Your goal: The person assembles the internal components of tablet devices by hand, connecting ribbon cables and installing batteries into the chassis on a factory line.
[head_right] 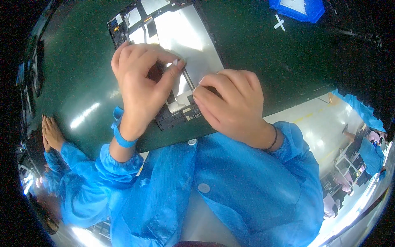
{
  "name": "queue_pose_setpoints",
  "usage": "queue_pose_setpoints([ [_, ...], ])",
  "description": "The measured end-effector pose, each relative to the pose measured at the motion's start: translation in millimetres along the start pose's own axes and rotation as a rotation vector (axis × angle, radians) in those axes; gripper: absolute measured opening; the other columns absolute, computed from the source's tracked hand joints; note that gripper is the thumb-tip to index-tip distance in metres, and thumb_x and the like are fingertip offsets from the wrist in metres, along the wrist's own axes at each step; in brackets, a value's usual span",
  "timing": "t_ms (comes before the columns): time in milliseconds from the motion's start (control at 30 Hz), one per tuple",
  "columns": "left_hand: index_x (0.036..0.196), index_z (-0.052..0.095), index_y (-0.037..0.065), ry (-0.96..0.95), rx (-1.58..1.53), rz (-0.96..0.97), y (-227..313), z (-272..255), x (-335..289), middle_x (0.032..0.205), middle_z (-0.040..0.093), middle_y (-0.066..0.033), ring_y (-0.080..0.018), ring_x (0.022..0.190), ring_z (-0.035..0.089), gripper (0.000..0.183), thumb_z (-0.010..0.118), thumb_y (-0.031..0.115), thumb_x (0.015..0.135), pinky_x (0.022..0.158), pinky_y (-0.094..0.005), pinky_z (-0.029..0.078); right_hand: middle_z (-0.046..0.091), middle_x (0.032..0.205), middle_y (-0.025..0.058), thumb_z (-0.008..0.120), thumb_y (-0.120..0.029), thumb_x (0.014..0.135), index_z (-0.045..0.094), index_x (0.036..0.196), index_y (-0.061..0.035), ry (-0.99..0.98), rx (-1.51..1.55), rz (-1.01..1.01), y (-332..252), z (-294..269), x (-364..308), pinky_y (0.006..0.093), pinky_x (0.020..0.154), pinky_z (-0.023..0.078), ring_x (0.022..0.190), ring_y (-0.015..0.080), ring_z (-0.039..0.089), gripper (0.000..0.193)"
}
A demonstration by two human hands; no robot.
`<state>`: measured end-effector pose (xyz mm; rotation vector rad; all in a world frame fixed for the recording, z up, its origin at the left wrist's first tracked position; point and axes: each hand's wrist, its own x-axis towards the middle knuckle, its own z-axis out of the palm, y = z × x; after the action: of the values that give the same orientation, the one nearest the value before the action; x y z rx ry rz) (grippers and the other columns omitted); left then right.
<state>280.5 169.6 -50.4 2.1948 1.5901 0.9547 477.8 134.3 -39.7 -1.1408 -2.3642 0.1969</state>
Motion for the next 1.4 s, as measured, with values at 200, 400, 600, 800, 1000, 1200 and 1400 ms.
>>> queue_pose_setpoints([
  [200, 0.079, 0.071, 0.014, 0.011, -0.016, -0.014, -3, -1, -1, 0.073, 0.056, 0.0004, -0.0209, 0.080, 0.053, 0.012, 0.079, 0.020, 0.072, 0.100, -0.0413, 0.033, 0.061, 0.093, -0.0016, 0.073, -0.015, 0.069, 0.066, 0.087, -0.0137, 0.002, 0.020, 0.001, -2, 1, 3, 0.0362, 0.076, 0.042, 0.087, 0.0190, 0.059, 0.020],
  [400, 0.073, 0.070, 0.015, 0.010, -0.035, -0.046, -4, 0, -2, 0.074, 0.058, 0.0003, -0.0235, 0.089, 0.054, 0.009, 0.077, 0.015, 0.068, 0.104, -0.0451, 0.029, 0.061, 0.093, -0.0013, 0.072, -0.016, 0.070, 0.066, 0.087, -0.0139, -0.016, 0.021, 0.002, -3, 1, 4, 0.0365, 0.077, 0.042, 0.089, 0.0196, 0.059, 0.018],
  [600, 0.079, 0.072, 0.015, 0.008, 0.019, -0.004, -5, -1, -2, 0.077, 0.060, -0.0005, -0.0213, 0.085, 0.056, 0.010, 0.078, 0.020, 0.072, 0.102, -0.0417, 0.033, 0.066, 0.109, 0.0004, 0.071, -0.017, 0.072, 0.066, 0.086, -0.0117, -0.059, -0.044, -0.086, -2, 0, 8, 0.0381, 0.087, 0.044, 0.109, 0.0239, 0.060, 0.016],
  [800, 0.079, 0.069, 0.014, 0.006, 0.021, -0.019, -2, 1, -1, 0.076, 0.060, -0.0008, -0.0218, 0.085, 0.056, 0.014, 0.079, 0.021, 0.071, 0.103, -0.0446, 0.031, 0.068, 0.109, 0.0084, 0.065, -0.019, 0.078, 0.065, 0.092, -0.0069, -0.178, -0.146, -0.182, -8, -8, 5, 0.0424, 0.098, 0.043, 0.122, 0.0296, 0.056, 0.019],
  [1000, 0.079, 0.066, 0.015, 0.009, -0.021, -0.057, 2, 3, 2, 0.072, 0.058, 0.0019, -0.0225, 0.086, 0.054, 0.010, 0.073, 0.014, 0.072, 0.106, -0.0479, 0.028, 0.068, 0.110, 0.0118, 0.064, -0.024, 0.079, 0.060, 0.106, -0.0014, -0.268, -0.191, -0.081, -13, -12, 21, 0.0497, 0.105, 0.040, 0.124, 0.0341, 0.054, 0.035],
  [1200, 0.096, 0.062, 0.009, 0.031, -0.068, -0.077, 8, 8, -1, 0.071, 0.058, 0.0011, -0.0234, 0.084, 0.054, 0.021, 0.069, 0.012, 0.076, 0.106, -0.0484, 0.028, 0.063, 0.123, 0.0116, 0.066, -0.020, 0.075, 0.059, 0.112, -0.0025, -0.400, -0.077, 0.016, -21, -28, 6, 0.0535, 0.111, 0.029, 0.132, 0.0346, 0.046, 0.042],
  [1400, 0.106, 0.058, 0.005, 0.189, -0.262, -0.139, 1, 14, -7, 0.090, 0.060, -0.0046, -0.0250, 0.094, 0.054, 0.027, 0.064, 0.010, 0.080, 0.106, -0.0460, 0.027, 0.059, 0.133, 0.0107, 0.063, -0.016, 0.079, 0.056, 0.121, -0.0040, -0.347, -0.026, 0.011, 5, -16, 25, 0.0516, 0.112, 0.026, 0.136, 0.0341, 0.042, 0.044],
])
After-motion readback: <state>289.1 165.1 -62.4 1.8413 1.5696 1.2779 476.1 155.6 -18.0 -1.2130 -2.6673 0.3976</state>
